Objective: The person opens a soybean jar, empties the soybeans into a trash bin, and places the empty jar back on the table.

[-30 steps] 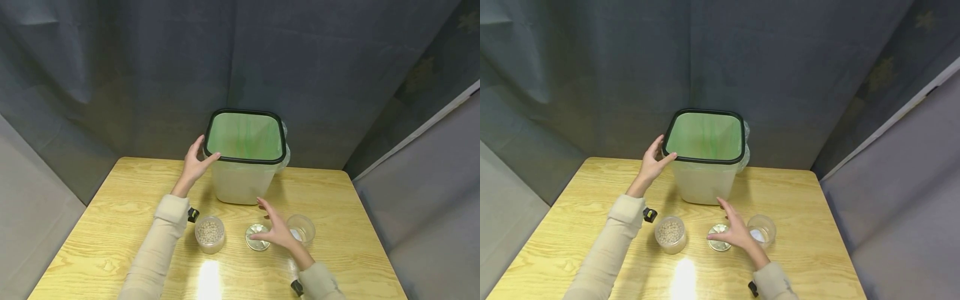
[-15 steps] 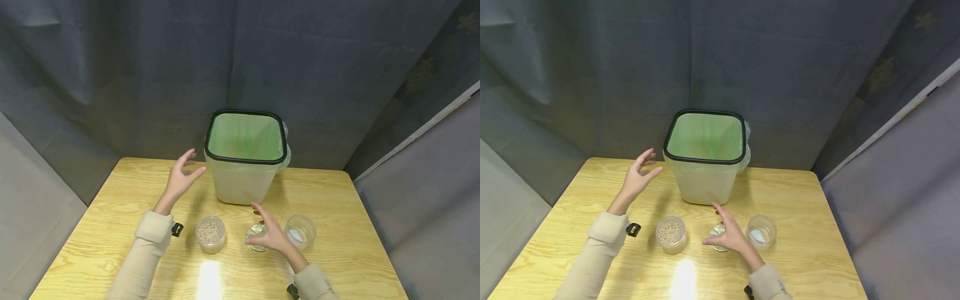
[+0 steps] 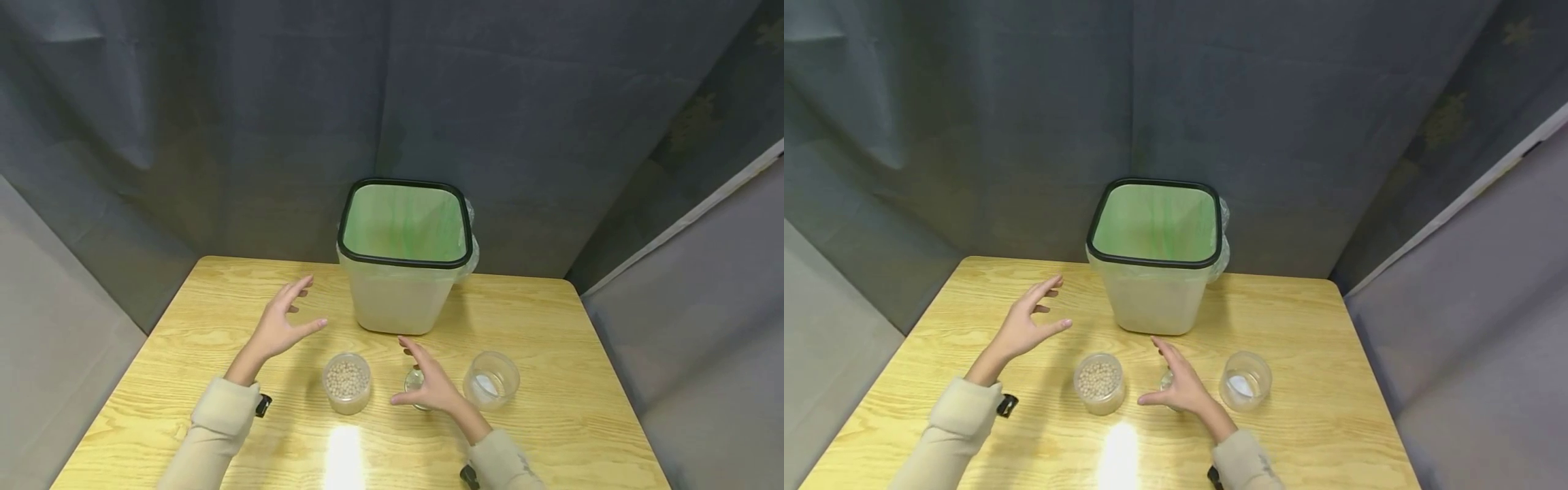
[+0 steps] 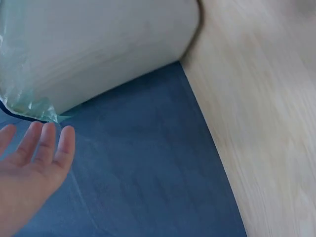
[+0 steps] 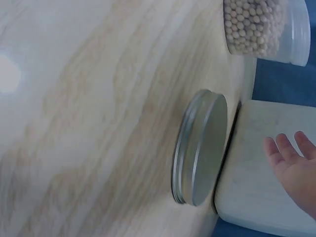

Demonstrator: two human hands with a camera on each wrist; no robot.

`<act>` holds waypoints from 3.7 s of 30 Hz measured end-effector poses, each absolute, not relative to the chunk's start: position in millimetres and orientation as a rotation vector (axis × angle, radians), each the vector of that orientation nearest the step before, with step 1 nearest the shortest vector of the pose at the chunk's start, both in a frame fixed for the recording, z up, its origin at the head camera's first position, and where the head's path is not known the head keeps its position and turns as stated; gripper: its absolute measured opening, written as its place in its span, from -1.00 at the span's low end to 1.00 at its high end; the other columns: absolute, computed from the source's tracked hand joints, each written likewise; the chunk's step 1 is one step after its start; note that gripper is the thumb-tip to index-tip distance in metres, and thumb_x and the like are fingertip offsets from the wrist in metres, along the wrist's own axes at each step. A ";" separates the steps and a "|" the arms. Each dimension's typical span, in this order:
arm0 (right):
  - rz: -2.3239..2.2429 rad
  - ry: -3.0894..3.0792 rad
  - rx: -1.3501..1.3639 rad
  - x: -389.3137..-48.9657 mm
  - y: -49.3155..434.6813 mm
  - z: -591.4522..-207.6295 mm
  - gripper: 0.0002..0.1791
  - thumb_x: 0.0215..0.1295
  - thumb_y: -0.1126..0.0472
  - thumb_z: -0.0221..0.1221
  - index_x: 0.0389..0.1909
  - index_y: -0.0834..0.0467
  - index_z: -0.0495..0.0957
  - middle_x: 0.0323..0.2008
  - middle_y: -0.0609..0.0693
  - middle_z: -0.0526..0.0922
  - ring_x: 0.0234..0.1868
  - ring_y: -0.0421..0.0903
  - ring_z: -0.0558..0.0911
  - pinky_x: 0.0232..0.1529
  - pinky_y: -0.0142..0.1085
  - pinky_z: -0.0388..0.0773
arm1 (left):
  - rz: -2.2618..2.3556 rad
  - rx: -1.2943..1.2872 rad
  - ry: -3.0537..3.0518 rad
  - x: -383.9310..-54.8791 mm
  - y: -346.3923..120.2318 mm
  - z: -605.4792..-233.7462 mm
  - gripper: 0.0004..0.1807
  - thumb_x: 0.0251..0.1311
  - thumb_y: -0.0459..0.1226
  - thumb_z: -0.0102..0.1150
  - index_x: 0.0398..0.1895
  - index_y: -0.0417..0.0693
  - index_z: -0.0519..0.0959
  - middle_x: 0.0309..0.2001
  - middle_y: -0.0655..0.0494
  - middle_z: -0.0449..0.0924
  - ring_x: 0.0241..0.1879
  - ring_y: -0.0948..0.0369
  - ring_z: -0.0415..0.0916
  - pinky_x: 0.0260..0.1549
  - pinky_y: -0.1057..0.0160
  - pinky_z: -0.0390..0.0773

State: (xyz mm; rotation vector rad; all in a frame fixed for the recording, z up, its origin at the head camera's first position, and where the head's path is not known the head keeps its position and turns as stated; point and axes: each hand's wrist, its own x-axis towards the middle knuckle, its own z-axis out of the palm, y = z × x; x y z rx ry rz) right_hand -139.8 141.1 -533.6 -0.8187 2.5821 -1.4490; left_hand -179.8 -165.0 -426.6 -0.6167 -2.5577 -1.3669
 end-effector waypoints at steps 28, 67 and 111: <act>-1.342 2.451 -0.806 -143.4 94.2 -578.2 0.28 -0.29 -0.05 0.47 0.39 0.18 -0.14 0.32 0.17 0.14 0.30 0.10 0.16 0.23 -0.03 0.15 | -1.255 -0.692 -2.750 -137.2 -192.4 -469.2 -0.07 -0.11 -0.07 0.39 0.34 -0.13 0.15 0.20 -0.17 0.27 0.08 -0.12 0.28 -0.13 -0.14 0.41; -1.594 2.361 -0.646 -144.8 75.5 -567.4 0.08 -0.41 0.06 0.52 0.26 -0.01 0.18 0.11 -0.07 0.40 0.10 -0.03 0.39 0.09 -0.03 0.28 | -1.397 -0.660 -2.708 -135.2 -172.5 -496.4 -0.12 -0.09 -0.14 0.38 0.31 -0.19 0.19 0.15 -0.18 0.32 0.02 -0.06 0.34 -0.18 -0.06 0.45; -0.878 2.942 -0.849 -145.5 92.5 -514.0 0.03 -0.44 -0.07 0.45 0.18 0.16 0.26 0.02 0.05 0.44 -0.01 -0.01 0.45 -0.16 -0.09 0.51 | -1.546 -0.887 -2.655 -141.4 -110.8 -510.9 -0.12 -0.16 -0.06 0.41 0.28 -0.10 0.27 0.14 0.03 0.32 0.06 -0.01 0.34 -0.24 0.05 0.53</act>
